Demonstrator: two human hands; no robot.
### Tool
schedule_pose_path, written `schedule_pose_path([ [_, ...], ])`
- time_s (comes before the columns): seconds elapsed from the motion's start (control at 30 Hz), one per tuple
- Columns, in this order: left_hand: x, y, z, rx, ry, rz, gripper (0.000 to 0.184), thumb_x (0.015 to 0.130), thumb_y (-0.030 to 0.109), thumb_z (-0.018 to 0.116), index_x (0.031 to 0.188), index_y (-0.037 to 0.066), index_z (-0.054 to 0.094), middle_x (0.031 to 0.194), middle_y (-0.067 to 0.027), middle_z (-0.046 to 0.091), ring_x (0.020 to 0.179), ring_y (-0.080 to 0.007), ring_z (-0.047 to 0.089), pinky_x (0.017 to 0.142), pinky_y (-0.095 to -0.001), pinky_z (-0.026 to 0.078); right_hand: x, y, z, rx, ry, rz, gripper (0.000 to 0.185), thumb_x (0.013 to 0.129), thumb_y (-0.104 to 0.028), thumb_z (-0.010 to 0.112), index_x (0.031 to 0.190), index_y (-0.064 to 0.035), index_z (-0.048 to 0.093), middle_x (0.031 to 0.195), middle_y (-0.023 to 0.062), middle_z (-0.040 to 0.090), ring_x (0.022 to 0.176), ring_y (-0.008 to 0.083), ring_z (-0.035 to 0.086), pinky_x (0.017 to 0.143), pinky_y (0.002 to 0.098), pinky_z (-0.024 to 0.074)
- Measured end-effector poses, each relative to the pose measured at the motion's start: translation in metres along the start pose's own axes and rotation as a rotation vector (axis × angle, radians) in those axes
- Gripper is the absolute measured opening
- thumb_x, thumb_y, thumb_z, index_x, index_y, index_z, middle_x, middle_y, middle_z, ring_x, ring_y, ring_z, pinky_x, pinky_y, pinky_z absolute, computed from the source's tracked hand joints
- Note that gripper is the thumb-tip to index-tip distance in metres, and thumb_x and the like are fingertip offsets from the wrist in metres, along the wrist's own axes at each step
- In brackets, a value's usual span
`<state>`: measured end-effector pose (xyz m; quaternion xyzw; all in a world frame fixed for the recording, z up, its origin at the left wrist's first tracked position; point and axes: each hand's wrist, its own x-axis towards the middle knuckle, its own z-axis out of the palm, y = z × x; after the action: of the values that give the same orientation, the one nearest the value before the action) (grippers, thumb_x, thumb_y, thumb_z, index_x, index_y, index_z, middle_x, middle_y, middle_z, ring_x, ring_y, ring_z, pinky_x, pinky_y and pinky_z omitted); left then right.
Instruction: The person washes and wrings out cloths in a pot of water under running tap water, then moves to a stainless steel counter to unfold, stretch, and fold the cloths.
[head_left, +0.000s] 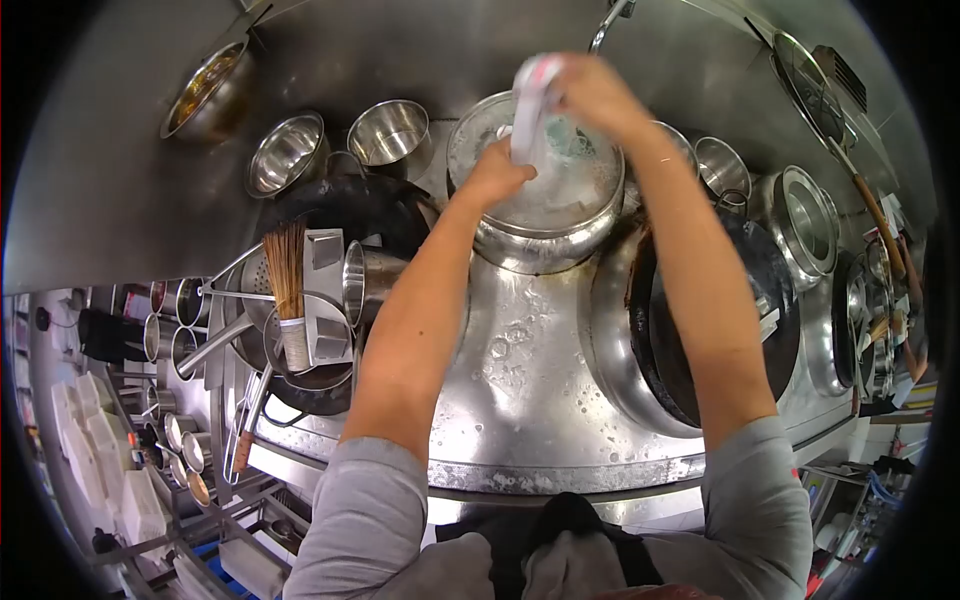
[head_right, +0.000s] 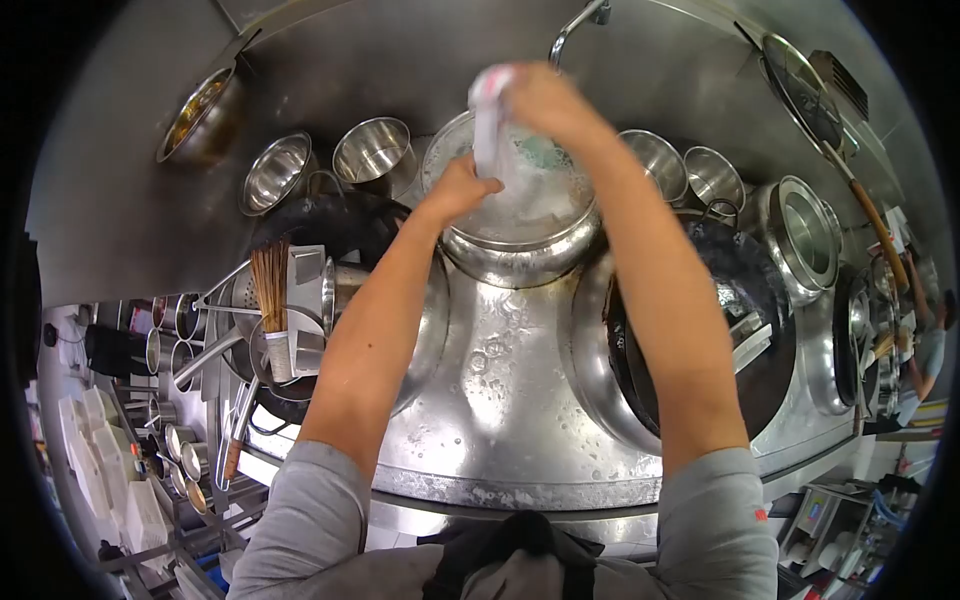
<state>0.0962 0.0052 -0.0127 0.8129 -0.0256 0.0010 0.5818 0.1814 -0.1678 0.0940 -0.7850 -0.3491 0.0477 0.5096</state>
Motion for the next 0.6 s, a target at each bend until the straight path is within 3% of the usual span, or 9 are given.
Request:
schedule_pose_path([
  [0.03, 0.004, -0.007, 0.001, 0.044, 0.017, -0.071, 0.044, 0.083, 0.011, 0.068, 0.124, -0.004, 0.063, 0.100, -0.0130, 0.071, 0.085, -0.0210, 0.066, 0.080, -0.0359, 0.052, -0.008, -0.055, -0.017, 0.270, 0.132, -0.036, 0.025, 0.087, -0.006, 0.055, 0.109, 0.0014, 0.066, 0.105, 0.0106, 0.072, 0.090, 0.0200, 0.070, 0.082, 0.0387, 0.0566],
  [0.13, 0.021, -0.013, -0.004, 0.025, 0.087, -0.194, 0.037, 0.086, 0.013, 0.065, 0.119, -0.005, 0.064, 0.100, -0.0125, 0.071, 0.086, -0.0200, 0.066, 0.079, -0.0356, 0.053, -0.014, -0.115, -0.045, 0.161, 0.354, 0.013, 0.029, 0.094, -0.015, 0.054, 0.114, -0.0003, 0.069, 0.102, 0.0162, 0.073, 0.093, 0.0277, 0.071, 0.086, 0.0376, 0.0562],
  [0.23, 0.026, 0.039, -0.023, -0.202, 0.168, -0.145, 0.036, 0.088, 0.013, 0.062, 0.119, -0.005, 0.064, 0.104, -0.0138, 0.070, 0.088, -0.0191, 0.065, 0.079, -0.0353, 0.052, -0.010, -0.088, -0.050, -0.654, -0.097, -0.078, 0.038, 0.088, -0.011, 0.059, 0.124, 0.0000, 0.059, 0.111, 0.0174, 0.072, 0.105, 0.0295, 0.069, 0.094, 0.0385, 0.0534],
  [0.27, 0.025, 0.065, -0.025, -0.205, 0.183, -0.108, 0.037, 0.088, 0.012, 0.061, 0.121, -0.005, 0.063, 0.106, -0.0142, 0.070, 0.090, -0.0190, 0.065, 0.080, -0.0351, 0.052, -0.021, -0.082, -0.037, -0.752, -0.078, -0.017, 0.050, 0.083, -0.012, 0.067, 0.130, -0.0020, 0.056, 0.113, 0.0221, 0.070, 0.108, 0.0371, 0.067, 0.097, 0.0410, 0.0507],
  [0.3, 0.025, 0.078, -0.024, -0.208, 0.199, -0.070, 0.038, 0.089, 0.011, 0.060, 0.123, -0.006, 0.062, 0.108, -0.0146, 0.069, 0.092, -0.0189, 0.065, 0.081, -0.0348, 0.052, -0.024, -0.068, -0.022, -0.733, -0.054, 0.041, 0.064, 0.075, -0.013, 0.076, 0.134, -0.0029, 0.053, 0.114, 0.0243, 0.069, 0.111, 0.0406, 0.065, 0.097, 0.0446, 0.0495],
  [0.37, 0.023, 0.073, -0.021, -0.053, 0.027, 0.033, 0.046, 0.087, 0.008, 0.061, 0.130, -0.005, 0.058, 0.116, -0.0178, 0.068, 0.100, -0.0221, 0.066, 0.087, -0.0348, 0.052, -0.018, -0.013, 0.012, -0.679, 0.080, -0.052, 0.065, 0.071, -0.014, 0.079, 0.131, -0.0028, 0.057, 0.117, 0.0242, 0.068, 0.112, 0.0399, 0.064, 0.097, 0.0438, 0.0497],
  [0.5, 0.029, -0.003, -0.008, 0.576, -0.034, 0.091, 0.061, 0.081, 0.002, 0.065, 0.140, -0.003, 0.052, 0.125, -0.0225, 0.065, 0.116, -0.0280, 0.064, 0.097, -0.0339, 0.050, -0.026, 0.116, 0.079, -0.827, -0.086, 0.224, 0.040, 0.077, -0.016, 0.073, 0.116, -0.0063, 0.070, 0.112, 0.0220, 0.069, 0.107, 0.0384, 0.066, 0.095, 0.0448, 0.0508],
  [0.57, 0.014, -0.012, -0.010, 0.489, -0.062, 0.038, 0.067, 0.078, 0.002, 0.069, 0.142, -0.003, 0.050, 0.128, -0.0244, 0.064, 0.120, -0.0299, 0.062, 0.100, -0.0338, 0.049, -0.043, 0.237, 0.106, -0.917, -0.257, 0.079, 0.030, 0.081, -0.018, 0.068, 0.109, -0.0071, 0.073, 0.104, 0.0219, 0.071, 0.100, 0.0391, 0.067, 0.088, 0.0466, 0.0522],
  [0.6, 0.008, -0.015, -0.008, 0.442, -0.081, 0.014, 0.070, 0.076, 0.002, 0.070, 0.143, -0.003, 0.049, 0.129, -0.0254, 0.063, 0.122, -0.0308, 0.061, 0.102, -0.0337, 0.049, -0.045, 0.222, 0.104, -0.893, -0.277, 0.136, 0.029, 0.082, -0.020, 0.069, 0.107, -0.0066, 0.074, 0.104, 0.0200, 0.072, 0.099, 0.0380, 0.068, 0.088, 0.0455, 0.0528],
])
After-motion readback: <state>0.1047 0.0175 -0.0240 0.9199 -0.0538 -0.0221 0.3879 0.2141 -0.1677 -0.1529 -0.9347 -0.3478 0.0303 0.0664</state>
